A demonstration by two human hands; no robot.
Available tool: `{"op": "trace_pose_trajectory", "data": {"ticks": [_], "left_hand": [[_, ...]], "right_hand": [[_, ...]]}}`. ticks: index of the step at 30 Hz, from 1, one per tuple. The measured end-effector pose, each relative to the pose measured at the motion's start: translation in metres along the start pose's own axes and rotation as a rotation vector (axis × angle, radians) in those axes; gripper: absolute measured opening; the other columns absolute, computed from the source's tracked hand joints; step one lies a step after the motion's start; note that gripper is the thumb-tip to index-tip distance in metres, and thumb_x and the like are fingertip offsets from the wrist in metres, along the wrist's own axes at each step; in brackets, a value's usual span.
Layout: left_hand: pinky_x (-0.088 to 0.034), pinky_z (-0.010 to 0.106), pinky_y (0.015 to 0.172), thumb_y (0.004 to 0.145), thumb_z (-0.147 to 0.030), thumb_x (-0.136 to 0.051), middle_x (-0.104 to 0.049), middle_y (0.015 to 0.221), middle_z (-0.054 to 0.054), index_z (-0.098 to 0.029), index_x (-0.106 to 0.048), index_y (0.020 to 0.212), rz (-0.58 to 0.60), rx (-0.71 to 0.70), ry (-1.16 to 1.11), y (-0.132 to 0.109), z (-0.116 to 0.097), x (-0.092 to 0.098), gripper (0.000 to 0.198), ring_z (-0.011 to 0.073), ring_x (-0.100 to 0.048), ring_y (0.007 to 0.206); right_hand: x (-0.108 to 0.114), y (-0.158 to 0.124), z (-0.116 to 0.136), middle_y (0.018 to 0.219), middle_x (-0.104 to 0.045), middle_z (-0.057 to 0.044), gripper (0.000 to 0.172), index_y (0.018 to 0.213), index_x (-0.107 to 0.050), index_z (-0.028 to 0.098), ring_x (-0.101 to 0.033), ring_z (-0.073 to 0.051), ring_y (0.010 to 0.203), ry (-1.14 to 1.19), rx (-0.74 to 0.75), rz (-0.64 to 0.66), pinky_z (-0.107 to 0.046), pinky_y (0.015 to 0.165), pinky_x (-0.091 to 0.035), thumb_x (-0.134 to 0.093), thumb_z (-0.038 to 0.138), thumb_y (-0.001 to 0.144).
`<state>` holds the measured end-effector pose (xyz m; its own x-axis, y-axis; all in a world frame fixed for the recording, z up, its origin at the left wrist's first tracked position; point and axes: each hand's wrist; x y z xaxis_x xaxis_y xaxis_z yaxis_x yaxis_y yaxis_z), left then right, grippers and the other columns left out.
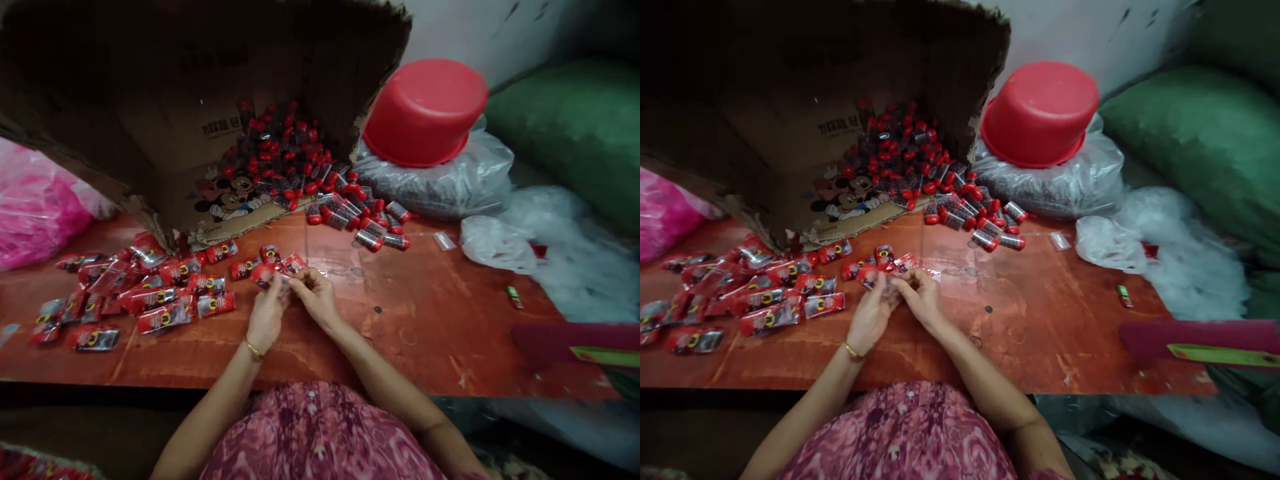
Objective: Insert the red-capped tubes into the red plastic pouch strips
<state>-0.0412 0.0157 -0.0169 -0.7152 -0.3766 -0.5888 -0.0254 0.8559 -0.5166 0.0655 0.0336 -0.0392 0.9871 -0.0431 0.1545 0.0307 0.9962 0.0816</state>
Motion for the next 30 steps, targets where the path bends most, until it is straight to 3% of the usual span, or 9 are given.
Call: {"op": "trace_pose_trajectory", "data": {"ticks": [2,5,7,10,12,15,19,26,30], "left_hand": [[-0.048,0.028,0.078,0.079,-0.046,-0.056,-0.071,0.076,0.004,-0.016,-0.064,0.076,-0.116,-0.016,-0.086,0.010,-0.028,0.014,0.031,0.0153,-0.066,0.077],[-0.048,0.025,0.081,0.087,-0.052,-0.037,-0.071,0.072,0.003,-0.018,-0.061,0.075,-0.313,-0.264,-0.326,0.023,-0.069,0.031,0.044,0.0131,-0.067,0.083],[-0.048,0.023,0.084,0.084,-0.059,-0.034,-0.072,0.081,0.006,-0.017,-0.063,0.079,-0.261,-0.396,-0.382,0.025,-0.079,0.034,0.051,0.0136,-0.065,0.094],[-0.047,0.029,0.088,0.077,-0.064,-0.041,-0.071,0.094,0.009,-0.016,-0.065,0.085,-0.077,-0.376,-0.153,0.023,-0.063,0.022,0.055,0.0181,-0.062,0.102],[-0.046,0.037,0.092,0.073,-0.060,-0.053,-0.070,0.098,0.010,-0.017,-0.067,0.090,0.000,-0.362,0.233,0.022,-0.040,0.008,0.048,0.0223,-0.062,0.102],[-0.033,0.047,0.103,0.069,-0.043,-0.066,-0.065,0.113,0.011,-0.021,-0.070,0.090,0.063,-0.572,1.014,0.028,-0.012,-0.008,0.031,0.0281,-0.052,0.116],[-0.018,0.055,0.107,0.071,-0.037,-0.067,-0.053,0.131,0.009,-0.024,-0.072,0.093,0.133,-0.745,1.735,0.043,0.001,-0.016,0.026,0.0338,-0.034,0.130],[-0.021,0.058,0.104,0.082,-0.035,-0.053,-0.059,0.124,0.008,-0.029,-0.072,0.091,0.189,-0.839,1.911,0.049,0.008,-0.014,0.022,0.0323,-0.040,0.127],[-0.020,0.058,0.105,0.082,-0.036,-0.053,-0.058,0.125,0.008,-0.029,-0.071,0.095,0.172,-0.952,1.781,0.039,0.000,-0.015,0.022,0.0319,-0.040,0.127]], "right_hand": [[0.022,0.024,-0.004,0.073,-0.063,-0.005,0.029,0.079,-0.058,0.018,-0.057,-0.017,0.068,-0.355,0.085,-0.034,-0.031,0.065,-0.045,-0.046,0.044,0.083],[0.070,0.062,-0.016,0.104,-0.062,-0.017,0.030,0.100,-0.059,0.013,-0.054,-0.028,0.097,-0.830,0.098,-0.283,-0.043,0.084,-0.040,-0.046,0.036,0.084],[0.097,0.077,-0.029,0.116,-0.057,-0.021,0.031,0.106,-0.057,0.010,-0.049,-0.033,0.105,-1.019,0.015,-0.320,-0.048,0.086,-0.038,-0.049,0.026,0.081],[0.116,0.071,-0.048,0.117,-0.059,-0.017,0.031,0.107,-0.057,0.013,-0.048,-0.031,0.108,-1.071,0.079,-0.217,-0.049,0.089,-0.037,-0.042,0.013,0.080],[0.118,0.052,-0.057,0.111,-0.063,-0.013,0.034,0.103,-0.058,0.016,-0.049,-0.028,0.109,-1.032,0.197,-0.132,-0.051,0.092,-0.035,-0.038,0.007,0.077],[0.119,0.016,-0.062,0.109,-0.064,-0.010,0.037,0.097,-0.058,0.019,-0.049,-0.026,0.114,-0.949,0.336,-0.042,-0.056,0.097,-0.031,-0.039,0.004,0.069],[0.120,-0.017,-0.057,0.114,-0.062,-0.010,0.033,0.099,-0.057,0.019,-0.049,-0.027,0.118,-0.856,0.418,-0.119,-0.057,0.099,-0.031,-0.045,0.009,0.070],[0.094,-0.021,-0.029,0.098,-0.068,-0.010,0.014,0.089,-0.061,0.020,-0.060,-0.023,0.098,-0.689,0.455,-0.177,-0.045,0.091,-0.044,-0.050,0.021,0.080],[0.074,-0.005,-0.019,0.096,-0.068,-0.010,0.028,0.101,-0.061,0.018,-0.061,-0.021,0.086,-0.494,0.278,-0.141,-0.037,0.079,-0.048,-0.056,0.036,0.079]]}}
Point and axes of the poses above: each hand's wrist, its own y-axis towards the middle knuckle, its own x-axis out of the back of the hand, z = x × y
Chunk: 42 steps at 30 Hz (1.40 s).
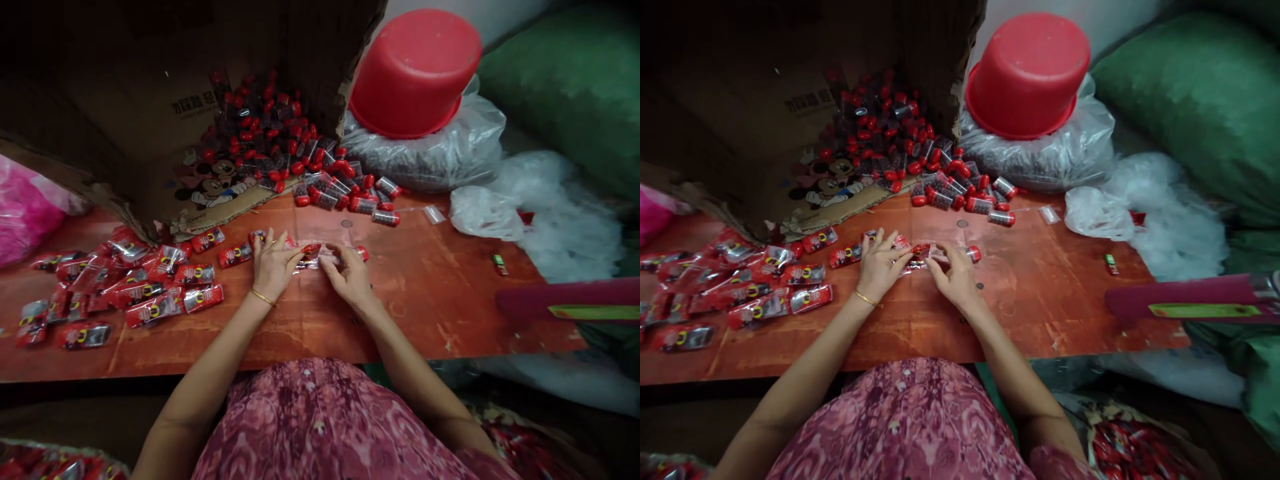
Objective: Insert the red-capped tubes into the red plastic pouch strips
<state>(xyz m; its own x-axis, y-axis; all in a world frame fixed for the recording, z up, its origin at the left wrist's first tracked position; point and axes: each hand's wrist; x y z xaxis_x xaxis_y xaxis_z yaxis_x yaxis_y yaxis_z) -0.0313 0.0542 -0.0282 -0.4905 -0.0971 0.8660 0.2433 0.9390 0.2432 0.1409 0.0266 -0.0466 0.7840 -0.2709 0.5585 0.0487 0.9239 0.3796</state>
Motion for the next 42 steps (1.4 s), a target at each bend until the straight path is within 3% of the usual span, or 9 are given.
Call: {"op": "trace_pose_trajectory", "data": {"ticks": [5,9,12,15,18,23,32,36,42], "left_hand": [[-0.018,0.052,0.108,0.074,-0.035,-0.064,-0.059,0.124,0.006,-0.029,-0.070,0.093,-0.137,0.052,-0.320,-0.003,-0.006,0.021,0.021,0.0288,-0.038,0.129],[-0.046,0.035,0.086,0.065,-0.039,-0.072,-0.071,0.092,0.007,-0.020,-0.071,0.088,-0.036,0.429,-0.821,-0.011,-0.016,0.024,0.030,0.0264,-0.062,0.097],[-0.049,0.029,0.070,0.063,-0.042,-0.072,-0.069,0.069,0.004,-0.015,-0.070,0.073,0.120,0.605,-1.195,-0.021,-0.031,0.015,0.029,0.0196,-0.064,0.072],[-0.048,0.027,0.075,0.060,-0.040,-0.074,-0.069,0.075,0.002,-0.015,-0.068,0.076,-0.045,0.660,-1.451,-0.029,-0.046,0.005,0.030,0.0140,-0.063,0.072],[-0.047,0.025,0.075,0.057,-0.038,-0.076,-0.069,0.074,0.001,-0.015,-0.067,0.076,-0.184,0.741,-1.518,-0.030,-0.051,-0.001,0.031,0.0112,-0.061,0.071],[-0.044,0.020,0.063,0.050,-0.037,-0.080,-0.066,0.065,-0.001,-0.013,-0.065,0.066,-0.205,0.821,-1.536,-0.023,-0.044,0.002,0.032,0.0083,-0.058,0.061],[-0.043,0.017,0.053,0.046,-0.037,-0.082,-0.067,0.063,-0.002,-0.015,-0.065,0.066,-0.105,0.920,-1.594,-0.020,-0.042,0.008,0.034,0.0068,-0.058,0.053],[-0.043,0.017,0.051,0.051,-0.036,-0.081,-0.067,0.062,-0.001,-0.015,-0.064,0.069,-0.028,0.987,-1.647,-0.023,-0.040,0.007,0.032,0.0075,-0.059,0.051],[-0.044,0.017,0.050,0.058,-0.031,-0.078,-0.066,0.059,-0.001,-0.016,-0.062,0.071,0.034,1.042,-1.746,-0.026,-0.038,0.011,0.025,0.0079,-0.059,0.049]], "right_hand": [[-0.011,0.015,0.013,0.070,-0.065,-0.002,0.026,0.077,-0.064,0.018,-0.056,-0.014,0.062,0.355,-0.167,0.136,-0.026,0.060,-0.046,-0.052,0.041,0.080],[-0.012,0.010,0.027,0.053,-0.051,0.003,0.031,0.060,-0.056,0.018,-0.044,-0.010,0.052,0.353,-0.199,-0.014,-0.023,0.051,-0.037,-0.050,0.041,0.080],[-0.018,0.001,0.033,0.047,-0.038,0.005,0.040,0.050,-0.044,0.019,-0.035,-0.008,0.047,0.340,-0.236,-0.113,-0.022,0.048,-0.031,-0.047,0.043,0.082],[-0.029,-0.007,0.037,0.053,-0.046,0.003,0.033,0.057,-0.049,0.019,-0.041,-0.010,0.052,0.387,-0.253,-0.153,-0.023,0.053,-0.037,-0.046,0.040,0.082],[-0.038,-0.012,0.041,0.062,-0.055,0.001,0.025,0.067,-0.056,0.018,-0.048,-0.011,0.058,0.433,-0.263,-0.168,-0.024,0.059,-0.041,-0.046,0.036,0.082],[-0.033,-0.014,0.037,0.056,-0.049,0.001,0.038,0.060,-0.051,0.020,-0.046,-0.012,0.053,0.333,-0.254,-0.038,-0.023,0.053,-0.038,-0.039,0.044,0.087],[0.021,0.001,-0.009,0.096,-0.056,-0.015,0.050,0.105,-0.057,0.015,-0.056,-0.027,0.083,-0.662,-0.342,0.023,-0.033,0.064,-0.041,-0.051,0.056,0.078],[0.031,-0.020,-0.023,0.103,-0.053,-0.014,0.032,0.098,-0.058,0.018,-0.053,-0.028,0.092,-0.669,-0.145,0.097,-0.037,0.072,-0.044,-0.056,0.041,0.077],[0.036,-0.041,-0.043,0.107,-0.059,-0.017,0.027,0.100,-0.055,0.012,-0.055,-0.027,0.096,-0.568,-0.033,-0.020,-0.041,0.083,-0.045,-0.048,0.022,0.075]]}}
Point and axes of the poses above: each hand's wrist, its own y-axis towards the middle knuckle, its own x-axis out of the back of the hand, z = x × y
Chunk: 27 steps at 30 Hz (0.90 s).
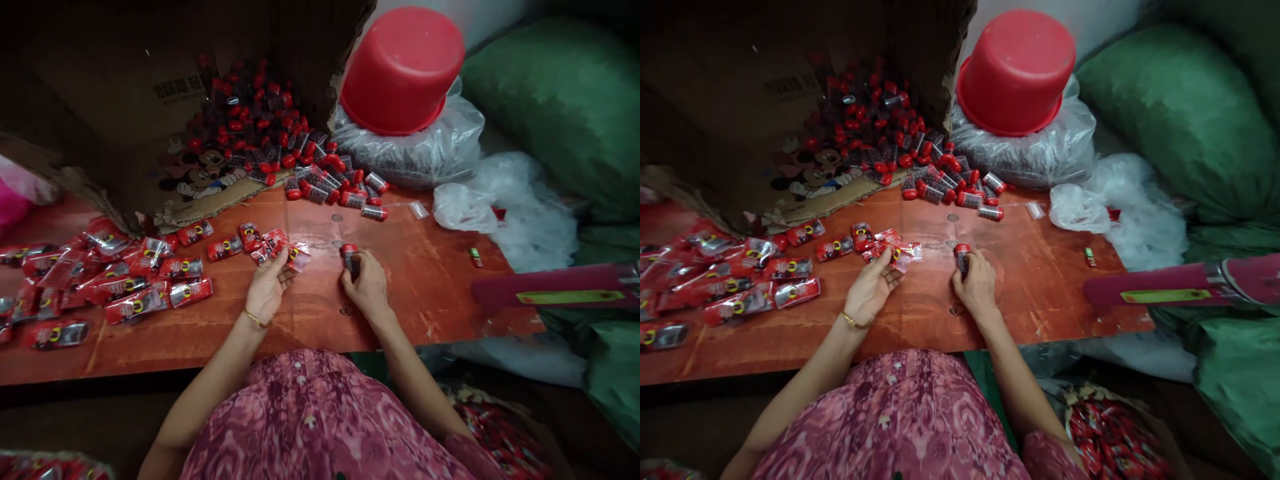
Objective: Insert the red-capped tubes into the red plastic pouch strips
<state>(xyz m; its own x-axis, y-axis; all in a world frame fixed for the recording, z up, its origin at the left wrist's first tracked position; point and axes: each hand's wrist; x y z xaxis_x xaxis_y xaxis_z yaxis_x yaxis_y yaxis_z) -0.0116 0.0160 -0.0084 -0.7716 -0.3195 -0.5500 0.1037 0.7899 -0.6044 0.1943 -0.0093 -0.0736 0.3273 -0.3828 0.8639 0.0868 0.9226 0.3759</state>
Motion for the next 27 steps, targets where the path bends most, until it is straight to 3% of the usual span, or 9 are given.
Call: {"op": "trace_pose_trajectory", "data": {"ticks": [3,6,9,12,16,22,27], "left_hand": [[-0.045,0.019,0.049,0.061,-0.031,-0.077,-0.065,0.057,-0.002,-0.016,-0.062,0.070,-0.007,0.027,-0.026,-0.002,-0.001,0.000,0.023,0.0083,-0.058,0.048],[-0.045,0.019,0.050,0.062,-0.032,-0.076,-0.064,0.056,-0.002,-0.016,-0.061,0.069,-0.019,0.034,-0.027,-0.003,-0.001,0.001,0.022,0.0083,-0.058,0.048],[-0.044,0.019,0.051,0.061,-0.034,-0.076,-0.065,0.056,-0.001,-0.016,-0.062,0.067,-0.012,0.031,-0.001,-0.003,-0.001,0.001,0.023,0.0084,-0.058,0.049],[-0.044,0.020,0.053,0.058,-0.035,-0.078,-0.065,0.057,-0.001,-0.015,-0.063,0.066,0.009,0.002,0.046,-0.004,0.001,0.000,0.026,0.0086,-0.057,0.050],[-0.043,0.021,0.055,0.051,-0.039,-0.080,-0.066,0.061,0.000,-0.015,-0.066,0.065,0.034,-0.070,0.119,-0.004,0.004,-0.002,0.032,0.0088,-0.057,0.052],[-0.042,0.020,0.059,0.046,-0.041,-0.081,-0.067,0.062,0.000,-0.013,-0.069,0.064,0.003,-0.232,0.187,-0.002,0.003,0.002,0.035,0.0082,-0.056,0.056],[-0.042,0.021,0.058,0.045,-0.044,-0.081,-0.067,0.061,0.001,-0.013,-0.068,0.058,0.014,-0.176,0.212,-0.002,-0.001,0.002,0.036,0.0095,-0.056,0.056]], "right_hand": [[-0.002,0.000,-0.003,0.102,-0.063,-0.017,0.030,0.103,-0.055,0.012,-0.058,-0.026,0.092,0.094,-0.023,-0.026,-0.042,0.083,-0.046,-0.042,0.020,0.077],[0.007,-0.002,0.006,0.092,-0.065,-0.011,0.028,0.103,-0.055,0.016,-0.061,-0.022,0.082,0.368,-0.132,-0.045,-0.038,0.075,-0.050,-0.045,0.028,0.080],[0.026,-0.007,0.027,0.065,-0.060,0.000,0.029,0.100,-0.056,0.018,-0.054,-0.013,0.049,0.763,-0.315,0.101,-0.026,0.049,-0.046,-0.050,0.038,0.080],[0.046,-0.010,0.050,0.054,-0.052,0.005,0.026,0.093,-0.059,0.019,-0.045,-0.009,0.039,0.964,-0.376,0.262,-0.021,0.038,-0.037,-0.055,0.039,0.077],[0.057,-0.005,0.068,0.058,-0.055,0.003,0.016,0.083,-0.062,0.020,-0.047,-0.010,0.046,0.924,-0.298,0.291,-0.022,0.041,-0.038,-0.060,0.031,0.070],[0.060,-0.001,0.072,0.055,-0.055,0.003,0.013,0.079,-0.061,0.019,-0.044,-0.009,0.043,0.972,-0.264,0.354,-0.021,0.040,-0.036,-0.056,0.028,0.070],[0.059,-0.003,0.072,0.060,-0.059,0.002,0.014,0.079,-0.063,0.019,-0.049,-0.010,0.049,0.856,-0.218,0.303,-0.022,0.046,-0.040,-0.057,0.027,0.069]]}}
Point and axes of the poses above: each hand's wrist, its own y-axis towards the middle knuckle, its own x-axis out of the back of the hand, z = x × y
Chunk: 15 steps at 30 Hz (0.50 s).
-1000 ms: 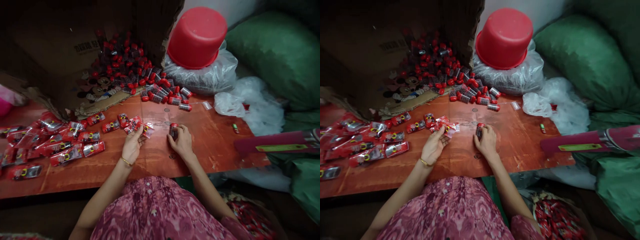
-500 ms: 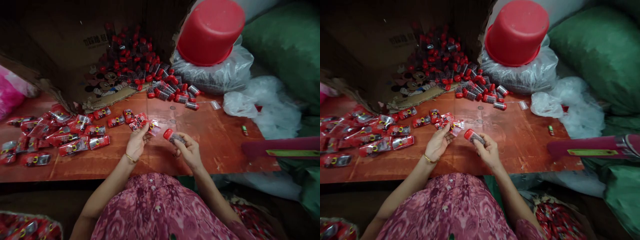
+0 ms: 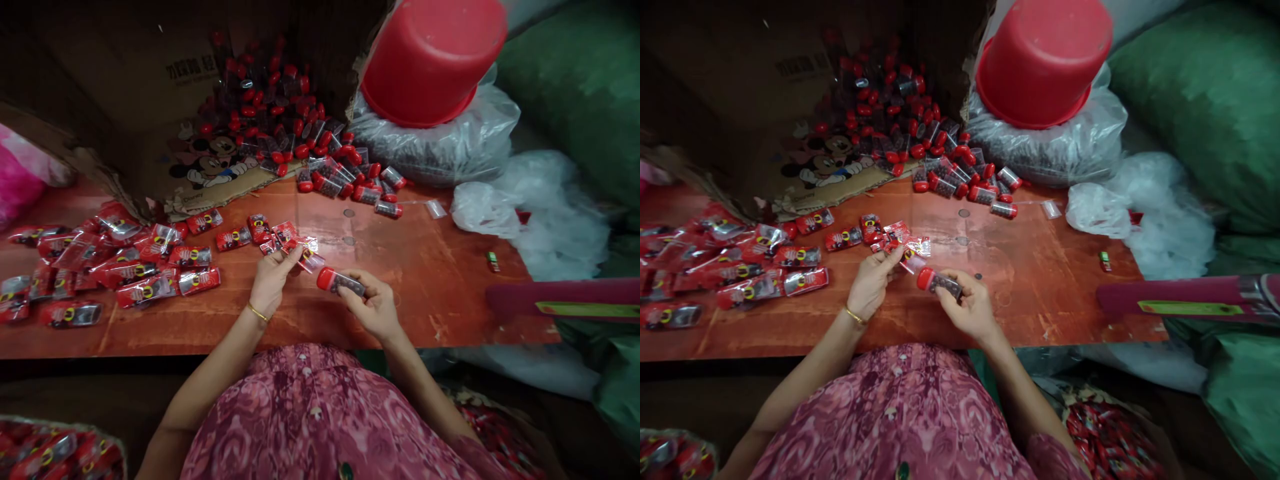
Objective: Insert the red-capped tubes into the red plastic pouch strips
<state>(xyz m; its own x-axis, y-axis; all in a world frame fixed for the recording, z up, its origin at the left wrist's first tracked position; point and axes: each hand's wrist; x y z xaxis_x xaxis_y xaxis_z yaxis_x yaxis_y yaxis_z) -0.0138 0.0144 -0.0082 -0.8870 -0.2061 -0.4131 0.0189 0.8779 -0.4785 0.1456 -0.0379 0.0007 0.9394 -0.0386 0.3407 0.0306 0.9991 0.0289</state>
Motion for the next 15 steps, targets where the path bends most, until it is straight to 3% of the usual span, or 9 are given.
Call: {"op": "trace_pose_trajectory", "data": {"ticks": [5,10,15], "left_hand": [[-0.039,0.021,0.055,0.047,-0.043,-0.080,-0.063,0.055,0.000,-0.013,-0.064,0.052,0.013,-0.024,0.054,0.000,0.003,0.001,0.034,0.0079,-0.052,0.053],[-0.042,0.022,0.063,0.051,-0.036,-0.080,-0.067,0.064,0.000,-0.013,-0.069,0.065,0.068,-0.107,0.057,-0.001,0.006,-0.001,0.029,0.0087,-0.055,0.058],[-0.044,0.022,0.063,0.047,-0.033,-0.082,-0.067,0.062,-0.001,-0.013,-0.067,0.065,0.089,-0.055,-0.010,-0.006,0.013,-0.006,0.031,0.0086,-0.055,0.056]], "right_hand": [[-0.004,0.003,-0.004,0.061,-0.059,0.001,0.014,0.079,-0.062,0.019,-0.049,-0.011,0.052,0.013,0.002,0.003,-0.022,0.048,-0.040,-0.057,0.027,0.069],[-0.009,0.004,-0.008,0.057,-0.053,0.004,0.018,0.085,-0.060,0.018,-0.041,-0.008,0.044,0.186,-0.100,0.053,-0.020,0.042,-0.034,-0.057,0.031,0.073],[-0.021,0.003,-0.017,0.059,-0.052,0.004,0.025,0.092,-0.059,0.018,-0.040,-0.007,0.045,0.262,-0.103,0.046,-0.020,0.041,-0.032,-0.057,0.037,0.077]]}}
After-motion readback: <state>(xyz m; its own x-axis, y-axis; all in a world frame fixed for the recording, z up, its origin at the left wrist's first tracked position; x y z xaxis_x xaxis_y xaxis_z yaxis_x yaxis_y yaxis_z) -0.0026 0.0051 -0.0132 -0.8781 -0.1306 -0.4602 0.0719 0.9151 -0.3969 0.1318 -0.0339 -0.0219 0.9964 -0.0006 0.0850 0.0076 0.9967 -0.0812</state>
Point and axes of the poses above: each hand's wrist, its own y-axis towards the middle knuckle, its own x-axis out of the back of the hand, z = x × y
